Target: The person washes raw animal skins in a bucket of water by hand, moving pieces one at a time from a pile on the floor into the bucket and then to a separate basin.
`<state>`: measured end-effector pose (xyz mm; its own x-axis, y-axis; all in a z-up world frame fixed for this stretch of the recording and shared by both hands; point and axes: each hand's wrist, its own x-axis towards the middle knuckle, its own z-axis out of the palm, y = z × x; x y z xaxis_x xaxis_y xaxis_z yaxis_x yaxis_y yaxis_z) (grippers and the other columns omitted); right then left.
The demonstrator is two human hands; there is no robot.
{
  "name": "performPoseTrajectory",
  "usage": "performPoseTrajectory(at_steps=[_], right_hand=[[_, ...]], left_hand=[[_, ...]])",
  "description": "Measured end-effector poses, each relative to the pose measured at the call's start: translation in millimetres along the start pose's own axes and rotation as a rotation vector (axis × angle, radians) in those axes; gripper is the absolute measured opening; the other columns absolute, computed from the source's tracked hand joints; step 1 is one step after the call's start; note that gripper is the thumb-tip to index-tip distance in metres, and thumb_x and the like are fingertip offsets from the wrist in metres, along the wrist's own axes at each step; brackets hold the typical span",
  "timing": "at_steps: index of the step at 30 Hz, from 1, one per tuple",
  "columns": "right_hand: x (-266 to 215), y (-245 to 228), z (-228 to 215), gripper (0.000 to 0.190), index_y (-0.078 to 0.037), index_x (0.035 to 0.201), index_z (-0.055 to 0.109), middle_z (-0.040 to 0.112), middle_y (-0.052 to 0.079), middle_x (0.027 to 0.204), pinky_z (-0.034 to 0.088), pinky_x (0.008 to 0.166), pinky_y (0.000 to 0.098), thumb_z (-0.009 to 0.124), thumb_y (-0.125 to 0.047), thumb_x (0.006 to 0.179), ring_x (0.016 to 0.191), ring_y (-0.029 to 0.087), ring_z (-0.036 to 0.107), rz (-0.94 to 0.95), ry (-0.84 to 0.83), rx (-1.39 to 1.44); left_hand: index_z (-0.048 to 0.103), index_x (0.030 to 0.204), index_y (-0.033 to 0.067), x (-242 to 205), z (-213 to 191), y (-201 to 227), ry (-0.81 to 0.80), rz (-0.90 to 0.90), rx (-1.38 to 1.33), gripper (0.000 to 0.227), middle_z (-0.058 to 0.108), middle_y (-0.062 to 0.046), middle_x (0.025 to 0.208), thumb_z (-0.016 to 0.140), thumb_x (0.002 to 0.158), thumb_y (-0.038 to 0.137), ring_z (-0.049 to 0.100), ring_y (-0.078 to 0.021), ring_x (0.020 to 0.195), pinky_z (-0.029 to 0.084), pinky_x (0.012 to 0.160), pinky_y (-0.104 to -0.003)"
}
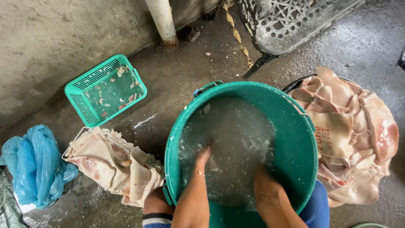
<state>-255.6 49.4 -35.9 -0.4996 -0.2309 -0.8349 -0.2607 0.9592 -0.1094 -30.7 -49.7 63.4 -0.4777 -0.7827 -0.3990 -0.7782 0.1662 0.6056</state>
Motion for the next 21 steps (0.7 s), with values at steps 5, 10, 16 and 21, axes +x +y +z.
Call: performPoseTrajectory(at_steps=[5, 10, 16, 21], right_hand=[[-1.8, 4.2, 8.0, 0.066, -0.003, 0.14, 0.044, 0.052, 0.027, 0.133, 0.044, 0.099, 0.0455, 0.066, -0.032, 0.086, 0.122, 0.041, 0.053, 0.033, -0.072, -0.026], [0.2, 25.2, -1.8, 0.061, -0.003, 0.137, 0.047, 0.057, 0.027, 0.127, 0.047, 0.095, 0.0447, 0.065, -0.028, 0.085, 0.117, 0.041, 0.058, 0.028, -0.133, -0.025], [-3.8, 43.6, -8.5, 0.055, -0.002, 0.132, 0.05, 0.063, 0.027, 0.119, 0.051, 0.091, 0.0438, 0.063, -0.024, 0.084, 0.111, 0.041, 0.064, -0.029, -0.252, 0.126], [-50.2, -1.8, -56.8, 0.05, -0.002, 0.129, 0.054, 0.068, 0.027, 0.113, 0.054, 0.087, 0.043, 0.061, -0.02, 0.083, 0.106, 0.04, 0.069, -0.242, -0.18, 0.204]], left_hand=[[0.07, 0.116, 0.0063, -6.5, -19.8, 12.4, -0.293, -0.209, 0.243, 0.036, 0.069, -0.02, 0.122, 0.048, 0.102, 0.031, 0.066, -0.0392, 0.11, 0.051, 0.094, -0.052], [0.069, 0.12, 0.0051, -10.5, -3.6, 1.7, -0.314, -0.414, 0.179, 0.045, 0.068, -0.019, 0.125, 0.05, 0.1, 0.04, 0.065, -0.0367, 0.113, 0.05, 0.096, -0.049], [0.067, 0.125, 0.0037, -1.3, 42.5, -57.2, -0.195, -0.543, -0.009, 0.056, 0.068, -0.017, 0.129, 0.053, 0.098, 0.051, 0.064, -0.0337, 0.116, 0.05, 0.099, -0.046], [0.066, 0.13, 0.0025, 11.9, 48.1, -65.4, -0.005, -0.526, -0.323, 0.067, 0.067, -0.016, 0.132, 0.056, 0.096, 0.06, 0.064, -0.0311, 0.118, 0.049, 0.101, -0.043]])
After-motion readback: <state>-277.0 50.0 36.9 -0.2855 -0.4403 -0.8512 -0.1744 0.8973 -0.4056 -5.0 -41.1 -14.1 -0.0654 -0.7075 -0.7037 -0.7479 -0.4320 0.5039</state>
